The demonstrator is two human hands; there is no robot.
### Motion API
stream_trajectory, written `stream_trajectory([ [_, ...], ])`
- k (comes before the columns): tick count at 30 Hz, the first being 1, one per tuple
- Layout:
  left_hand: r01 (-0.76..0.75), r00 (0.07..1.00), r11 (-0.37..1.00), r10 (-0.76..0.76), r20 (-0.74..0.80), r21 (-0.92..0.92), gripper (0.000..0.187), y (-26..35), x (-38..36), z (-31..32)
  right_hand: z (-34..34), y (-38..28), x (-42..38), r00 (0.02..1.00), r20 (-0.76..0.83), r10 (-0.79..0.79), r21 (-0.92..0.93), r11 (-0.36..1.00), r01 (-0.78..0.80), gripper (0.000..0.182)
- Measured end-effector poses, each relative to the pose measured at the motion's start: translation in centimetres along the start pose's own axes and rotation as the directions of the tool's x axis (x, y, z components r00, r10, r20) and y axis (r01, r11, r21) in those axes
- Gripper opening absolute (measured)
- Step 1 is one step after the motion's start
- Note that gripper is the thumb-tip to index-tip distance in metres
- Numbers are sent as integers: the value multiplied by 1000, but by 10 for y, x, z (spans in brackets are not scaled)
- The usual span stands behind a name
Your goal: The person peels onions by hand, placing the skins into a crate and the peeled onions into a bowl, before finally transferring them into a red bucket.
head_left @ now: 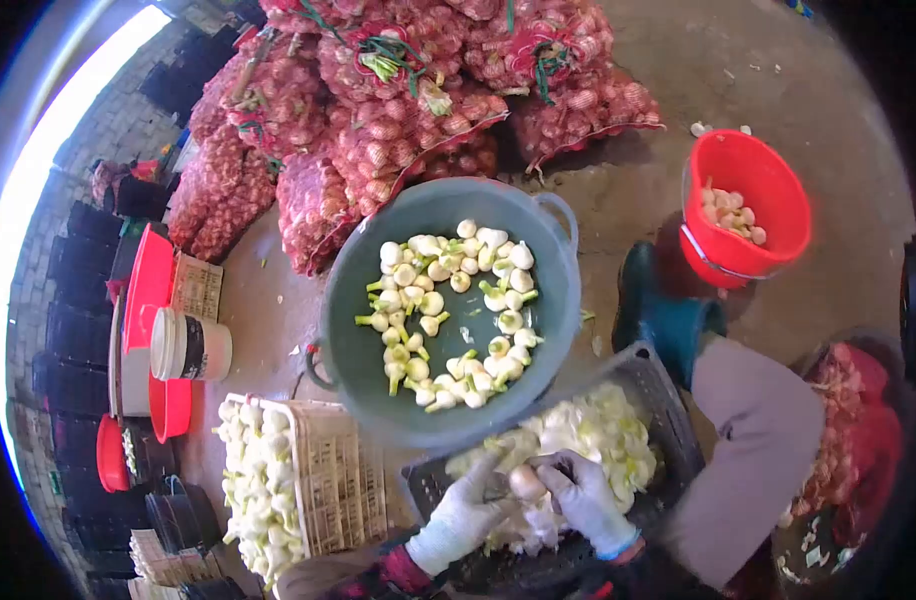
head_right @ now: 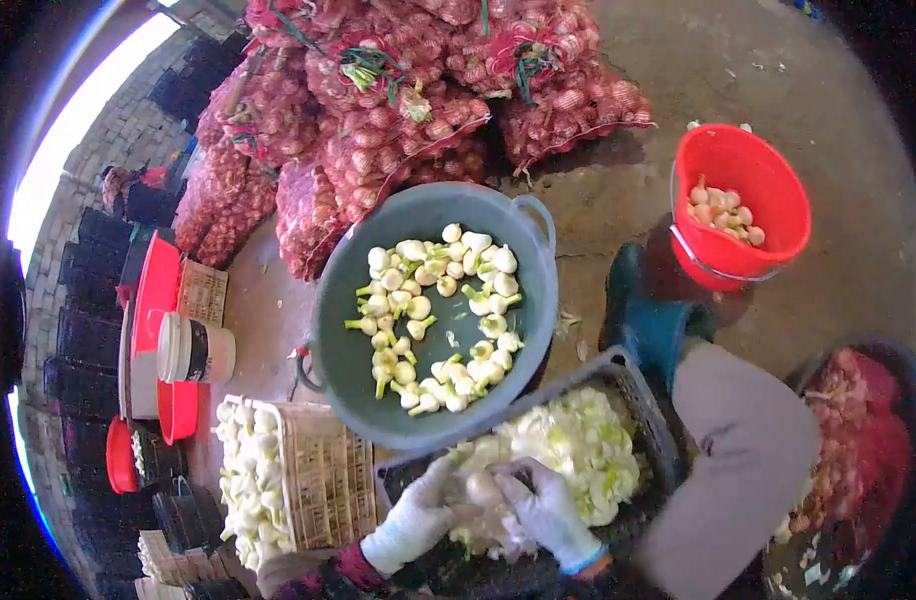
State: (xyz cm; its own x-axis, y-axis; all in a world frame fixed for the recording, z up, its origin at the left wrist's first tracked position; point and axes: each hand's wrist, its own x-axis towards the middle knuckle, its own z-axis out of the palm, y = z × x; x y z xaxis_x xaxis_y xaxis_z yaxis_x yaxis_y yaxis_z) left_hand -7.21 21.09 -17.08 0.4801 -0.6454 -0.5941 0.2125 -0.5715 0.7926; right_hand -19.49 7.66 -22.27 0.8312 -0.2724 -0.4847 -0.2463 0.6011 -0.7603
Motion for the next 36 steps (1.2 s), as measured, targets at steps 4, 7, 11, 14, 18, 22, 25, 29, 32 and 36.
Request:
stream_trajectory([
  [4, 1, 1000, 999, -2, -31, -33, 65, -26, -53, 37, 6, 5, -24, 981, 100, -163, -413, 891, 190, 17],
  [7, -9, 982, 939, -57, -180, -345, 57, -33, -64, 60, 7, 8, -29, 958, 150, -245, -520, 805, 287, 12],
  [11, -130, 960, 642, -108, -258, -756, 36, -39, -63, 62, -1, 12, -30, 957, -69, -283, -331, 911, 246, 18],
  [14, -190, 951, 657, -62, -304, -729, 42, -44, -56, 63, -12, 14, -26, 950, -94, -298, -223, 936, 271, 17],
  [18, -449, 883, 504, 125, -452, -738, 44, -57, -35, 64, 0, -4, -49, 963, 215, -163, -394, 888, 238, 26],
  [22, -222, 964, 570, 7, -266, -791, 43, -67, -41, 62, 14, 44, -36, 846, 256, -469, -648, 566, 510, 36],
  [25, -186, 943, 706, -67, -326, -684, 32, -63, -45, 66, 14, 14, -34, 994, 71, -85, -478, 872, 109, 19],
  [29, -329, 905, 768, 89, -417, -550, 33, -92, -24, 76, 4, 16, -29, 987, 94, -128, -447, 881, 157, 23],
  [32, -203, 882, 812, -91, -462, -548, 55, -103, -20, 70, -5, 24, -17, 879, 166, -446, -517, 720, 463, 25],
  [36, -331, 749, 737, -174, -639, -589, 38, -143, -7, 67, 15, 11, -25, 991, -21, -134, -330, 936, 119, 24],
])
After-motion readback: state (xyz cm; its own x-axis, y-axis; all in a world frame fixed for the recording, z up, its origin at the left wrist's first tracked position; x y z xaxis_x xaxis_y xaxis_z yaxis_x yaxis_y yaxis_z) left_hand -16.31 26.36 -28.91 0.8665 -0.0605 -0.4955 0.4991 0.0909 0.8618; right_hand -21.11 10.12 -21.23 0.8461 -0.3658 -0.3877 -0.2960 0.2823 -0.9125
